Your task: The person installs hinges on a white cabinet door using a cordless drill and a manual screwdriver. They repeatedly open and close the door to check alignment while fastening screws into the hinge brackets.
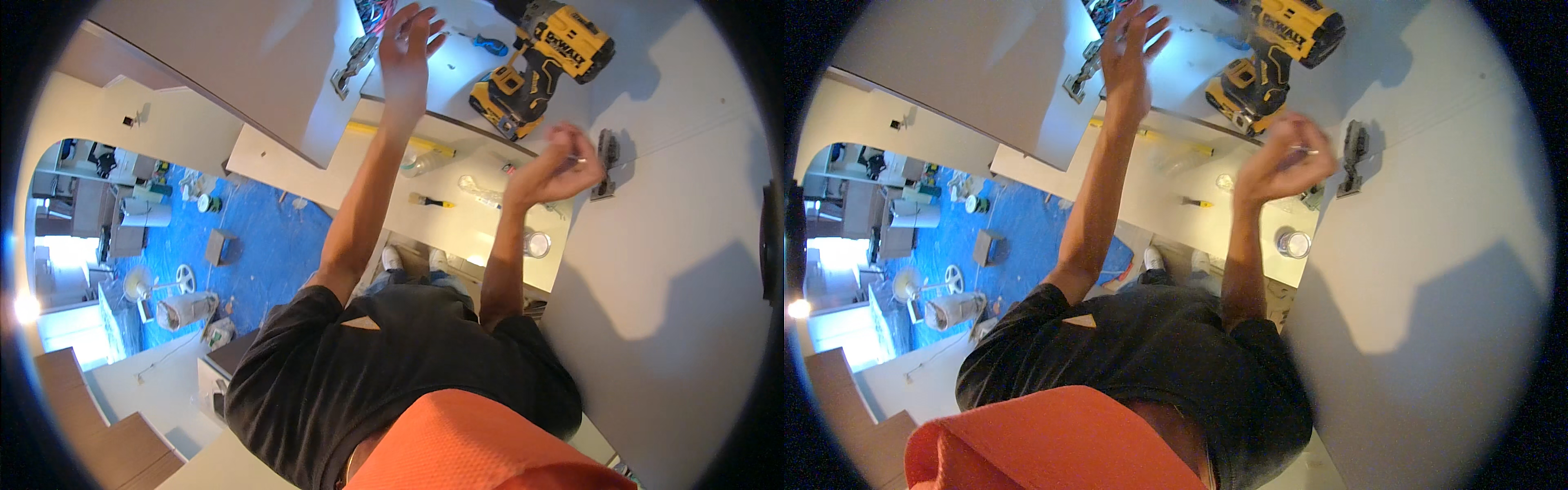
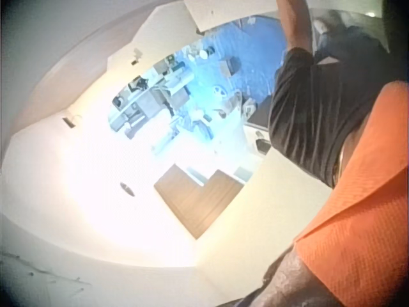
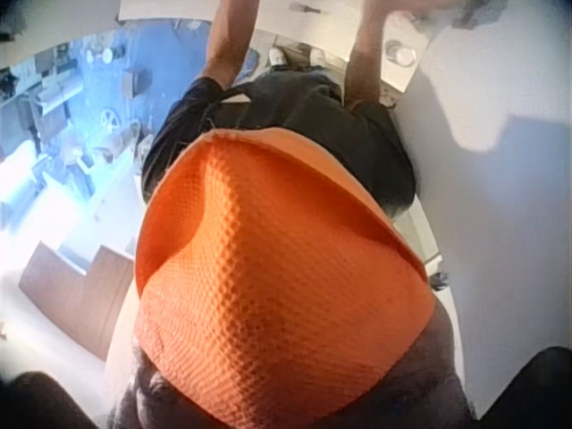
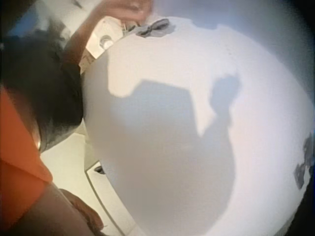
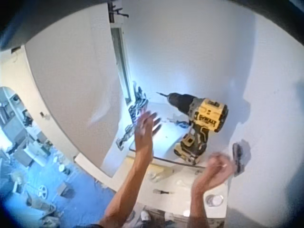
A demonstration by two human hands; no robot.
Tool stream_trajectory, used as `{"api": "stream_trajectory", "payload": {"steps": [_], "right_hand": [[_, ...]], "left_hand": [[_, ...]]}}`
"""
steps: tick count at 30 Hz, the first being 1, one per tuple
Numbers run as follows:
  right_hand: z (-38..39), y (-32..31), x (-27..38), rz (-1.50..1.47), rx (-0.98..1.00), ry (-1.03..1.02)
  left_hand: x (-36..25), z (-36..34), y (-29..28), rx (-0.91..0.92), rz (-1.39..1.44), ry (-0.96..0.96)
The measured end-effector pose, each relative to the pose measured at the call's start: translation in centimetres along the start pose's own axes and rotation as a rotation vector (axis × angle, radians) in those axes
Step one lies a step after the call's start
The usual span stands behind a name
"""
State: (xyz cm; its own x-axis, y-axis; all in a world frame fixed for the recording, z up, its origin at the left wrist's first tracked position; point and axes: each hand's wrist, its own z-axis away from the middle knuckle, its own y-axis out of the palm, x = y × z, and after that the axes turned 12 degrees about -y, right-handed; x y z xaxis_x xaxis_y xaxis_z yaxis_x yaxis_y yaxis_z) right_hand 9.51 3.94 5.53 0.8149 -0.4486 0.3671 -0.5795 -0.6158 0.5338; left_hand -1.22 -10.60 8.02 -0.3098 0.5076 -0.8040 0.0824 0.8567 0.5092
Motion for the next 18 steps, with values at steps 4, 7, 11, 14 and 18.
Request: {"api": "stream_trajectory", "payload": {"steps": [4, 7, 11, 14, 18], "right_hand": [[6.4, 3.9, -0.3, -0.27, 0.649, 0.513], [9.5, 9.2, -3.7, -0.313, 0.833, 0.681], [11.9, 13.1, -7.3, -0.745, 0.787, 0.85], [13.0, 13.8, -8.2, -0.728, 0.875, 0.901], [13.3, 14.0, -8.3, -0.675, 0.875, 0.937]], "left_hand": [[-5.3, 9.8, -4.5, -0.336, -0.655, 0.772], [-10.7, 12.8, -9.2, -0.468, -1.035, 1.186], [-11.5, 11.8, -12.2, -0.478, -0.919, 0.747], [-9.9, 10.3, -12.9, -0.311, -0.839, 0.566], [-8.7, 10.3, -13.8, -0.352, -0.654, 0.379]]}}
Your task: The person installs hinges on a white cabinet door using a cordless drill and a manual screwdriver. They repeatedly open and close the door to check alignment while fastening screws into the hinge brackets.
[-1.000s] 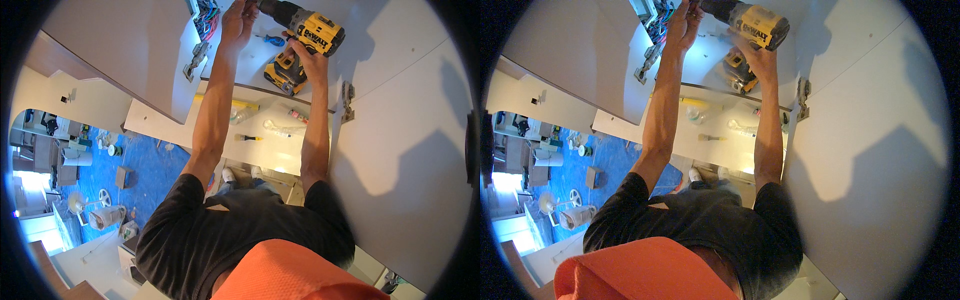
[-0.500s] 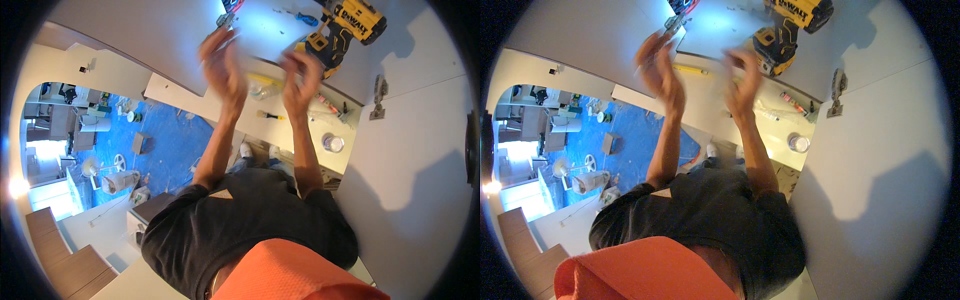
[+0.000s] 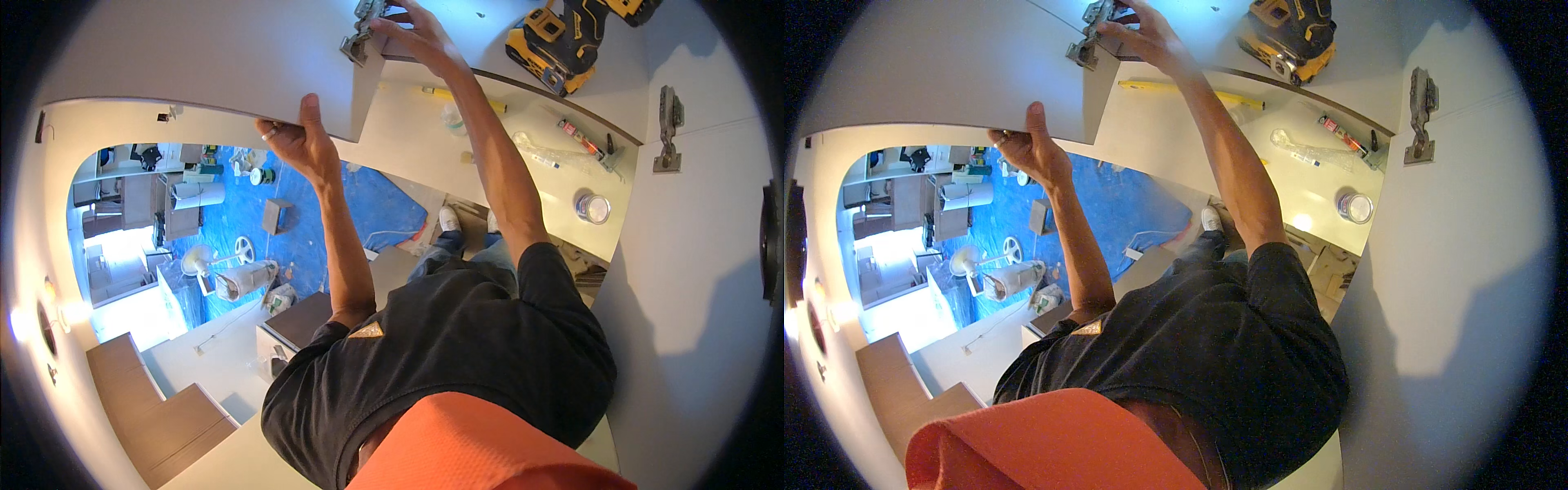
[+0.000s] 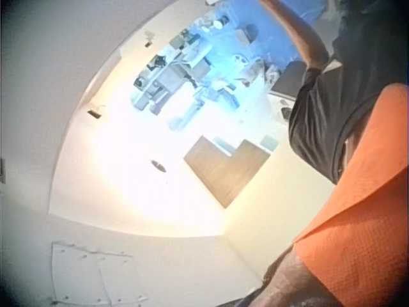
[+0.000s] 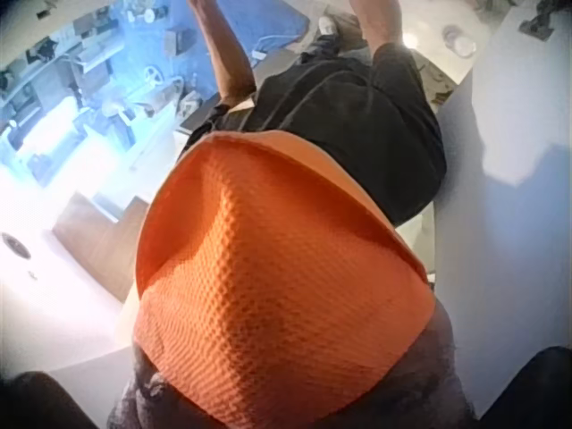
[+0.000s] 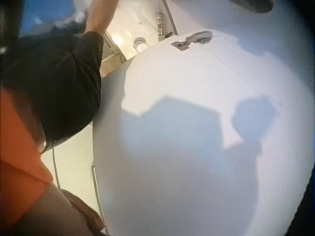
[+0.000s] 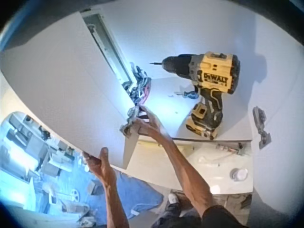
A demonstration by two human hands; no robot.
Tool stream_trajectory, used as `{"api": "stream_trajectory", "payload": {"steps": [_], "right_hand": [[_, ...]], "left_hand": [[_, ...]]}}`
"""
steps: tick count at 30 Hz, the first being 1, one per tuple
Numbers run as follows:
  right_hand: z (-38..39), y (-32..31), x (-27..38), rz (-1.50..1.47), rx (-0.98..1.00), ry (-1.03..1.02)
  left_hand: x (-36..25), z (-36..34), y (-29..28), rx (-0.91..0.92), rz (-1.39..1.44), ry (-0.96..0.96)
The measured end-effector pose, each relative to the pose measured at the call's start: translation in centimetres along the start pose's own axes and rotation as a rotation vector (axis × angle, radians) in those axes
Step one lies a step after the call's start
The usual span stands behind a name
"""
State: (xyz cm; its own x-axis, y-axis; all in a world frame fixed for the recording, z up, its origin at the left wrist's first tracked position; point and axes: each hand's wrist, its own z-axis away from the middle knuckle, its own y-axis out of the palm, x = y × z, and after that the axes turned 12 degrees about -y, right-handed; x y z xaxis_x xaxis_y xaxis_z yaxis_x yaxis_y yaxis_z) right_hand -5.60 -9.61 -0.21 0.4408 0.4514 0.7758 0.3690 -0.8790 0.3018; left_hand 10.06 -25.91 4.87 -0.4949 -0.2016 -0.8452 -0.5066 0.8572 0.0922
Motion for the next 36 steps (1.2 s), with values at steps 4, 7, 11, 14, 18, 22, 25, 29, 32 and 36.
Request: {"api": "stream_trajectory", "payload": {"steps": [4, 7, 11, 14, 18, 22, 25, 29, 32, 36], "right_hand": [[0.3, -0.5, 0.5, -0.075, 0.028, 0.059], [0.5, -0.5, 0.7, -0.09, 0.024, 0.054], [0.2, -0.1, 0.4, 0.046, 0.025, -0.085], [0.2, -0.1, 0.2, -0.046, 0.029, -0.055], [0.5, -0.4, 0.4, -0.122, 0.014, -0.02], [0.5, -0.1, 0.7, -0.126, 0.017, -0.036], [0.5, 0.1, 0.6, -0.143, 0.008, -0.067], [0.8, -0.5, 0.0, -0.175, 0.037, -0.009], [-0.1, -0.7, -0.7, 0.296, 0.048, -0.312], [-0.4, -1.2, -1.2, 0.029, 0.11, -0.025]], "left_hand": [[0.4, 0.1, -0.5, -0.018, 0.005, 0.005], [0.3, -0.1, -0.4, -0.028, -0.001, 0.011], [0.2, -0.5, -0.2, -0.048, -0.135, 0.017], [0.5, -0.8, 0.0, -0.069, -0.173, 0.041], [1.1, -1.2, 0.0, -0.083, -0.154, 0.073], [1.2, -1.2, 0.1, -0.124, -0.182, 0.072], [1.0, -1.0, 0.4, -0.12, -0.18, 0.085], [0.6, -0.9, 0.9, -0.127, -0.181, 0.098], [0.3, -0.9, 1.0, -0.113, -0.229, 0.132], [0.4, -0.7, 1.3, -0.118, -0.224, 0.146]]}}
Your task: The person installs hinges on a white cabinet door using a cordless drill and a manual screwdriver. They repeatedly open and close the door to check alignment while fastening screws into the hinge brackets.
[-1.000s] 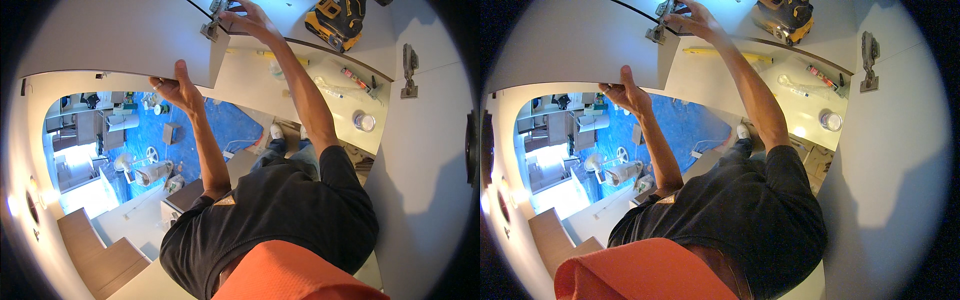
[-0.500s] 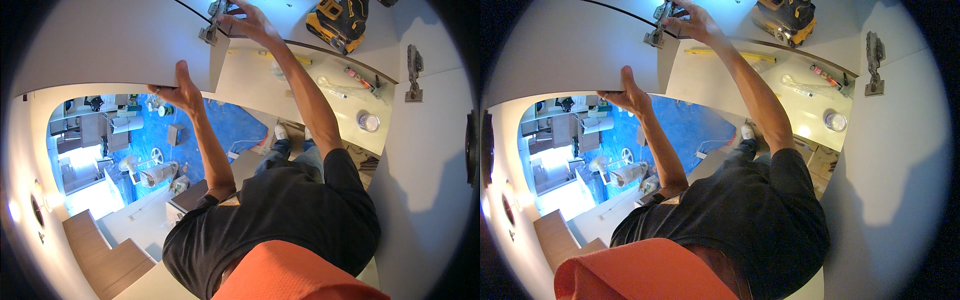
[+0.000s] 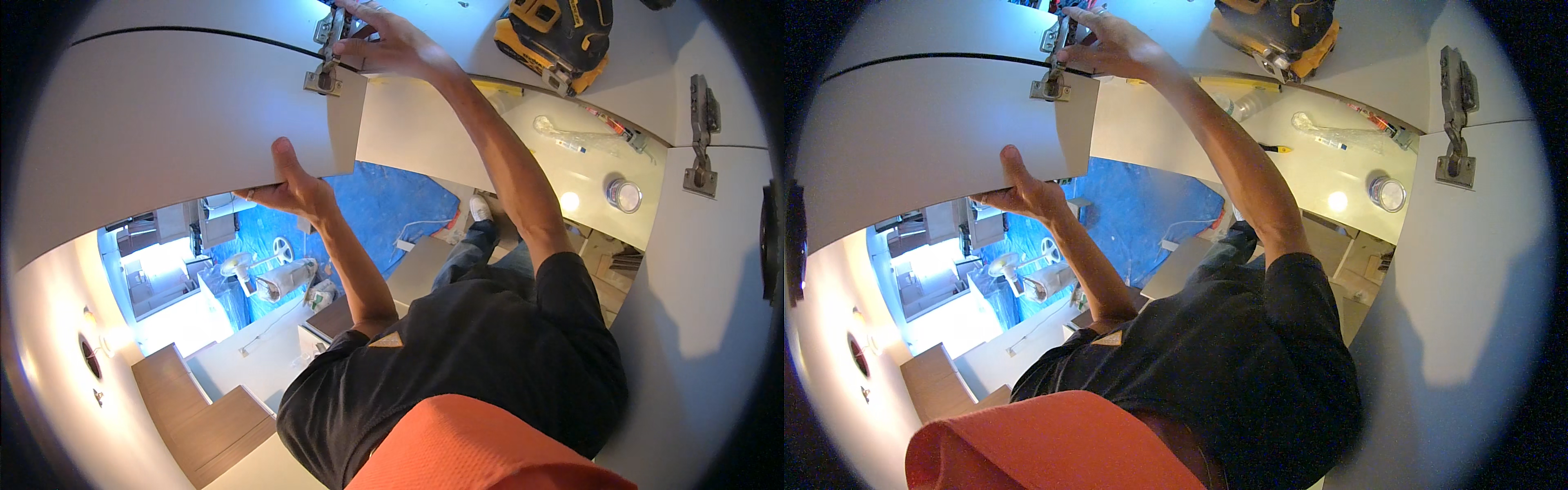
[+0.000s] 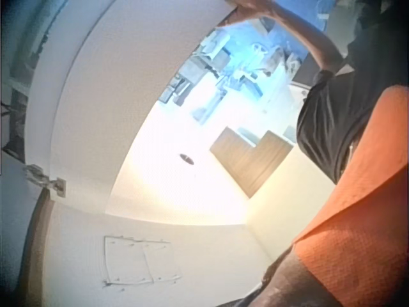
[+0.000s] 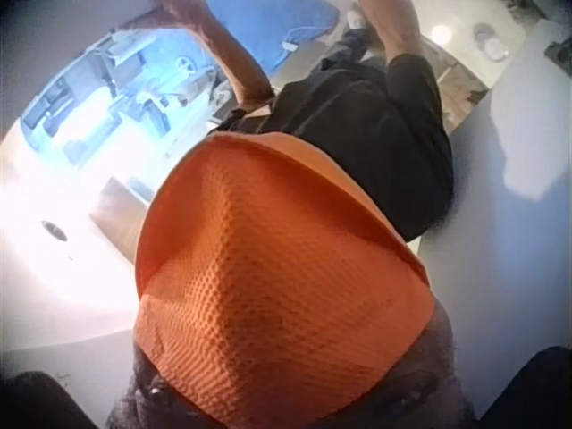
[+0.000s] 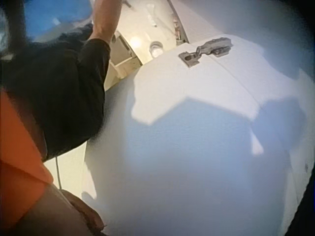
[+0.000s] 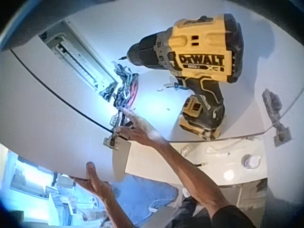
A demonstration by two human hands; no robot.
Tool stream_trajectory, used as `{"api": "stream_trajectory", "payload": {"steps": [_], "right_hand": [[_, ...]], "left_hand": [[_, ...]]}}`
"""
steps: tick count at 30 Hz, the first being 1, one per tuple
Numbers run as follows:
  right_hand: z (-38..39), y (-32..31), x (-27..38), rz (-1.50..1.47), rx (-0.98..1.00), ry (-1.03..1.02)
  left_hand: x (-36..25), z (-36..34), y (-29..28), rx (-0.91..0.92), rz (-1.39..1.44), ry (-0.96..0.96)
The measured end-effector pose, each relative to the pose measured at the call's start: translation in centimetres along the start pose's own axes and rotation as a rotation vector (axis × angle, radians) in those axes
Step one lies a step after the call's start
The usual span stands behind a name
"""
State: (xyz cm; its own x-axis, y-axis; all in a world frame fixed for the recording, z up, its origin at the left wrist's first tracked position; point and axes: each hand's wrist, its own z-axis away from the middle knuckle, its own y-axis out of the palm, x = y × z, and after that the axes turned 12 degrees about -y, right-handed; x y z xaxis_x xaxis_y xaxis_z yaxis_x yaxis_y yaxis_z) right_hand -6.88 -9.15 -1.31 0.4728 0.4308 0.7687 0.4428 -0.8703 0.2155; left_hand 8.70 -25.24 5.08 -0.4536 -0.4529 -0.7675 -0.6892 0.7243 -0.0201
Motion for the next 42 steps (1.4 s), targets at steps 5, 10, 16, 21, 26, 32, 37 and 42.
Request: {"api": "stream_trajectory", "payload": {"steps": [5, 10, 16, 21, 26, 32, 37, 42], "right_hand": [[-0.2, 1.0, -0.1, 0.409, -0.038, -0.112], [-0.2, 0.2, 0.7, 0.14, -0.026, -0.083], [-0.1, -0.1, 1.8, 0.049, -0.016, 0.031], [-0.2, 0.0, 2.0, 0.294, -0.057, -0.116], [-0.1, -0.5, 2.4, -0.032, 0.004, 0.047], [0.1, -0.3, 2.5, 0.089, -0.034, -0.01], [0.2, -0.1, 3.0, 0.005, -0.004, 0.04], [0.4, 0.0, 3.3, 0.066, -0.02, 0.071]], "left_hand": [[0.0, 0.2, 0.1, -0.017, -0.052, -0.019], [-0.3, 0.2, 0.2, -0.016, -0.064, -0.002], [-0.6, 0.5, 0.8, -0.025, 0.033, -0.025], [-0.1, 0.4, 0.5, -0.06, -0.026, -0.025], [0.1, 0.5, 0.0, -0.004, 0.008, -0.073], [-0.5, 0.5, 0.7, -0.056, -0.006, -0.031], [-1.0, 0.6, 0.9, -0.03, 0.066, -0.027], [-0.6, 0.7, 0.6, -0.035, 0.04, -0.043]]}}
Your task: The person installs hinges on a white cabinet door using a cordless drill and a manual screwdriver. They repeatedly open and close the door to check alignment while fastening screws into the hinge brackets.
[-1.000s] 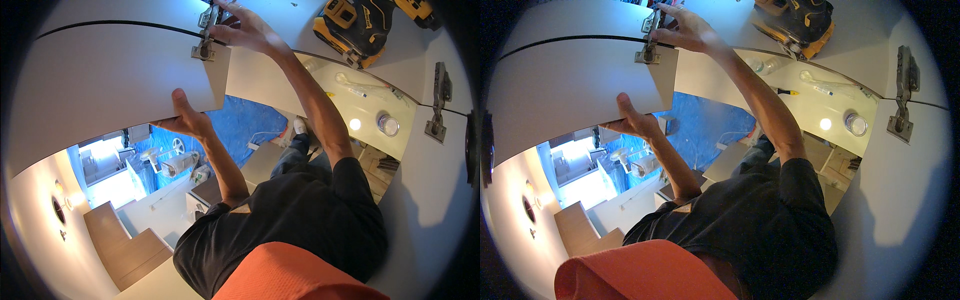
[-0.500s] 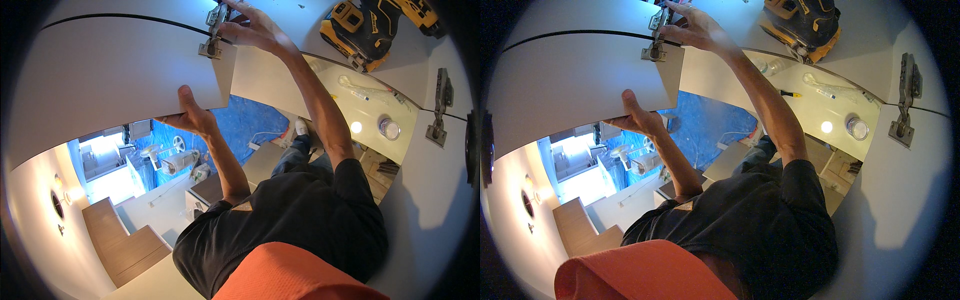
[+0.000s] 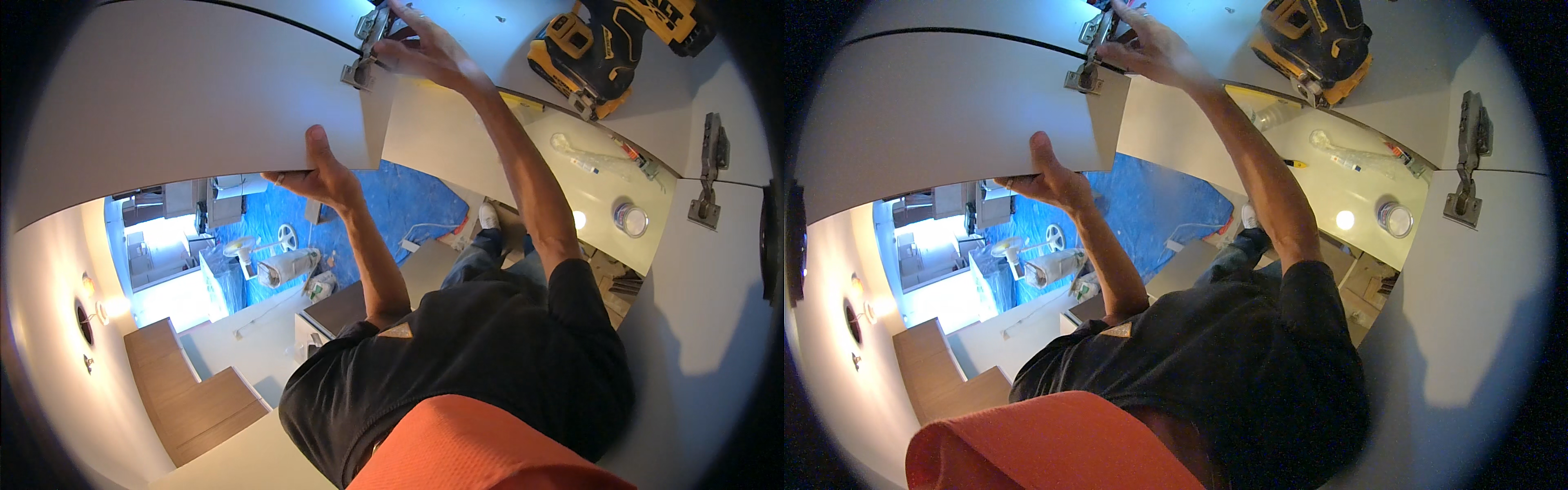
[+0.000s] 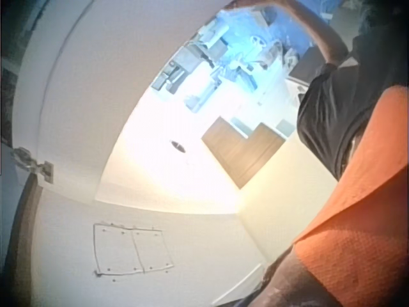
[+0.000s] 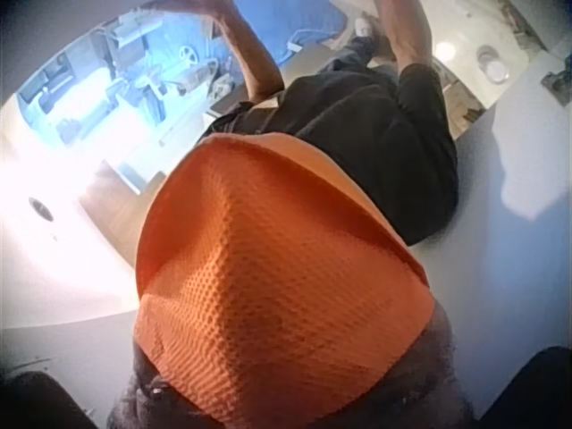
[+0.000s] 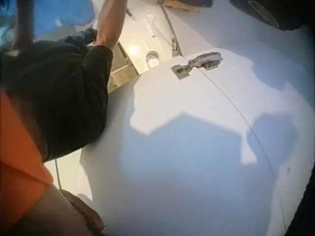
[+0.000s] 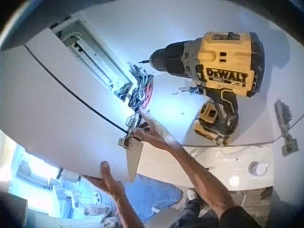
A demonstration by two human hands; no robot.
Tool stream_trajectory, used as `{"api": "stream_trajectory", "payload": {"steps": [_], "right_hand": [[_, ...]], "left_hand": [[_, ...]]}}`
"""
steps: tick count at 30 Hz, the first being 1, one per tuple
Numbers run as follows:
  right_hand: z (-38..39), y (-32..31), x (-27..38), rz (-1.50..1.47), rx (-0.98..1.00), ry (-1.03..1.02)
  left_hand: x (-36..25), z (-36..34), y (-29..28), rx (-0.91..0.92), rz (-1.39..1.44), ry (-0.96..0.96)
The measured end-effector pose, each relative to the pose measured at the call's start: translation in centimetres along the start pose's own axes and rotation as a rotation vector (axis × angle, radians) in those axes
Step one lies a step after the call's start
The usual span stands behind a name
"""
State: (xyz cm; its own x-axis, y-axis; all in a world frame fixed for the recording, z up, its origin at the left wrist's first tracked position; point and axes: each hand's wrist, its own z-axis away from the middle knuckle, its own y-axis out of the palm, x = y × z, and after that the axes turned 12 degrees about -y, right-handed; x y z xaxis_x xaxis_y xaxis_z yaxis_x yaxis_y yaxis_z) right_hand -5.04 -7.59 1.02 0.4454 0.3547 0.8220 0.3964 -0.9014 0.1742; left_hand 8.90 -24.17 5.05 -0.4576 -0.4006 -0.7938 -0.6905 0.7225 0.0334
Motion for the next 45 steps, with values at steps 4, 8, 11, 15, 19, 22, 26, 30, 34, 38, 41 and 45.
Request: {"api": "stream_trajectory", "payload": {"steps": [4, 8, 11, 15, 19, 22, 26, 30, 34, 38, 41, 45], "right_hand": [[0.4, 1.3, -0.6, 0.312, -0.009, -0.125], [-0.3, 2.7, -1.0, 0.662, -0.12, -0.437], [-0.4, 2.2, -0.9, 0.439, -0.075, -0.25], [-0.4, 1.6, -0.8, 0.289, 0.014, 0.053], [-0.3, 2.0, -0.7, 0.335, -0.009, -0.102], [-0.5, 2.0, -0.2, 0.554, 0.071, -0.052], [-0.8, 2.1, 0.5, 0.36, 0.155, -0.128], [-0.7, 2.3, 0.2, 0.53, 0.185, -0.116], [-0.5, 2.0, -0.7, 0.442, 0.158, 0.038], [-0.8, 2.4, -1.3, 0.488, 0.269, -0.133], [-0.8, 2.4, -1.4, 0.724, 0.222, -0.061], [0.0, 1.2, -1.6, 0.907, 0.195, -0.03]], "left_hand": [[0.2, -0.3, -0.3, -0.036, -0.075, 0.028], [0.4, -0.2, -0.2, -0.042, -0.01, 0.017], [0.5, 0.0, -0.2, -0.042, -0.005, 0.011], [0.2, 0.1, -0.1, -0.045, -0.045, 0.027], [-0.3, 0.2, 0.2, -0.052, -0.012, 0.005], [-0.6, 0.4, 0.2, -0.065, 0.026, -0.063], [-0.6, 0.3, -0.2, -0.059, 0.017, -0.131], [-0.7, 0.5, -0.6, -0.051, 0.009, -0.17], [-0.7, 0.6, -0.5, -0.026, 0.071, -0.226], [-0.5, 0.2, -0.9, -0.031, 0.026, -0.159], [-0.5, 0.2, -1.0, 0.034, 0.066, -0.142], [-0.2, 0.0, -0.8, -0.007, 0.165, -0.037]]}}
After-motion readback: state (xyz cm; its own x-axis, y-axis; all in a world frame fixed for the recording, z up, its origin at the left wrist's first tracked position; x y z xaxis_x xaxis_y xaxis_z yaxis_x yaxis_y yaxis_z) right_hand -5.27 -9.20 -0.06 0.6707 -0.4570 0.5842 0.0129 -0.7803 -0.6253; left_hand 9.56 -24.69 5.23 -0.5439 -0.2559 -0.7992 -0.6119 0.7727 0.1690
